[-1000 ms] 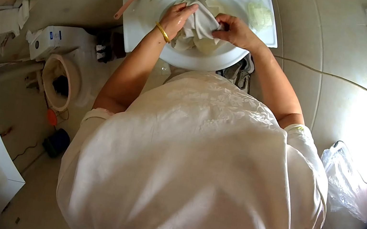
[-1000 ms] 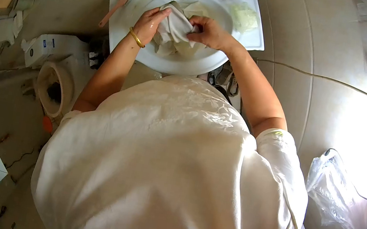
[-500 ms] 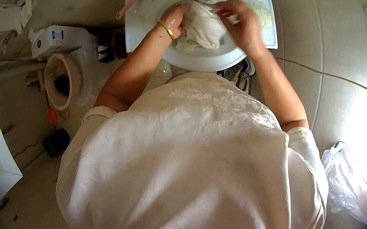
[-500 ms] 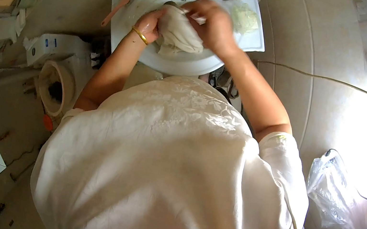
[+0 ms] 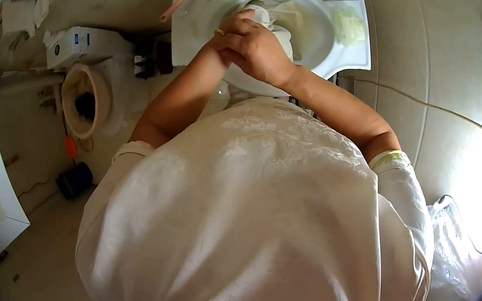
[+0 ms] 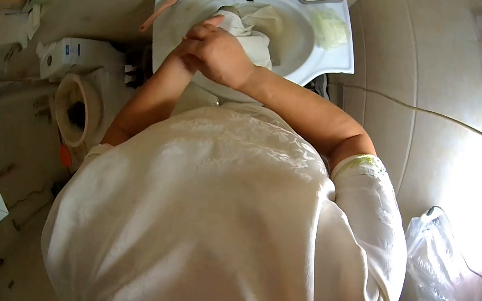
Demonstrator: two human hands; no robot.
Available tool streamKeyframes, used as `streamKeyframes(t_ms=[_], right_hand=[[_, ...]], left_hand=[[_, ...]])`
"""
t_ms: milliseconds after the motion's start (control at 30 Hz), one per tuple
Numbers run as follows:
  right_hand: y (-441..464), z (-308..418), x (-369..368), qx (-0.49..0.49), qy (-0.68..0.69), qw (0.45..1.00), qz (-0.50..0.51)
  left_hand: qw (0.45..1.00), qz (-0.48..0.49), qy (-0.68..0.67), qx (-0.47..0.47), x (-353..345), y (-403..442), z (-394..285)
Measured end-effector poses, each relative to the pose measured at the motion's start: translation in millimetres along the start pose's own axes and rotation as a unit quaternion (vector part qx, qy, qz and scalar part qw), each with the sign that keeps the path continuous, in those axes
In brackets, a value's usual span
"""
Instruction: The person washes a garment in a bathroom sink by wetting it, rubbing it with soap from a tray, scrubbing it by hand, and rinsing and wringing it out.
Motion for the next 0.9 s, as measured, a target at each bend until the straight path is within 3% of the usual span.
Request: streamKeyframes(t_ms=[200, 267, 333, 367, 433, 467, 500, 567, 600, 667, 700, 767, 833, 900], right_hand=[[6, -44, -9, -0.206, 0.155, 0.965, 0.052], [12, -57, -28, -0.352, 0.324, 0.871, 0.108], [32, -45, -37, -0.352, 0.401, 0.842, 0.083], [49, -30, -33, -0.282, 0.396, 0.873, 0.036], [65, -5, -43, -0.284, 0.259, 0.921, 0.062], [72, 6, -49, -0.269, 0.194, 0.94, 0.078], [76, 10, -65, -0.225, 0.138, 0.959, 0.101], [69, 5, -74, -0.182, 0.078, 0.975, 0.104], [60, -5, -66, -0.184, 0.077, 0.977, 0.081], [39, -35, -46, -0.186, 0.122, 0.974, 0.047], [25, -54, -33, -0.189, 0.172, 0.966, 0.037], [-19, -129, -26, -0.4, 0.205, 0.887, 0.109], [-62, -205, -27, -0.468, 0.329, 0.817, 0.069], [-76, -200, -15, -0.515, 0.374, 0.767, 0.08]], left_hand=[[0.998, -0.039, 0.033, -0.021, 17, 1, 1], [0.989, -0.089, 0.099, -0.058, 32, 6, -3], [0.951, -0.169, 0.219, -0.139, 58, 12, -16], [0.921, -0.209, 0.275, -0.179, 73, 11, -22], [0.92, -0.23, 0.27, -0.168, 95, 14, -10], [0.946, -0.205, 0.224, -0.111, 98, 18, 7], [0.977, -0.155, 0.089, 0.118, 80, 8, 46], [0.982, -0.074, -0.173, 0.001, 58, 4, 40], [0.959, -0.033, -0.22, -0.176, 57, -6, 12], [0.933, 0.007, -0.221, -0.283, 44, -20, -17], [0.96, 0.0, -0.18, -0.215, 37, -18, -12], [0.975, 0.027, -0.172, -0.14, 2, -33, -28], [0.98, 0.03, -0.164, -0.104, -1, -35, -29], [0.983, 0.063, -0.127, -0.119, -16, -36, -41]])
Point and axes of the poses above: each hand's wrist, its own y-axis towards the middle knuckle, its own x-axis out of the back of the hand, z = x × y, the point moved 10 cm from there along y, towards the middle knuckle, and after that the axes turned 12 degrees about -x, right-handed, at the moved point
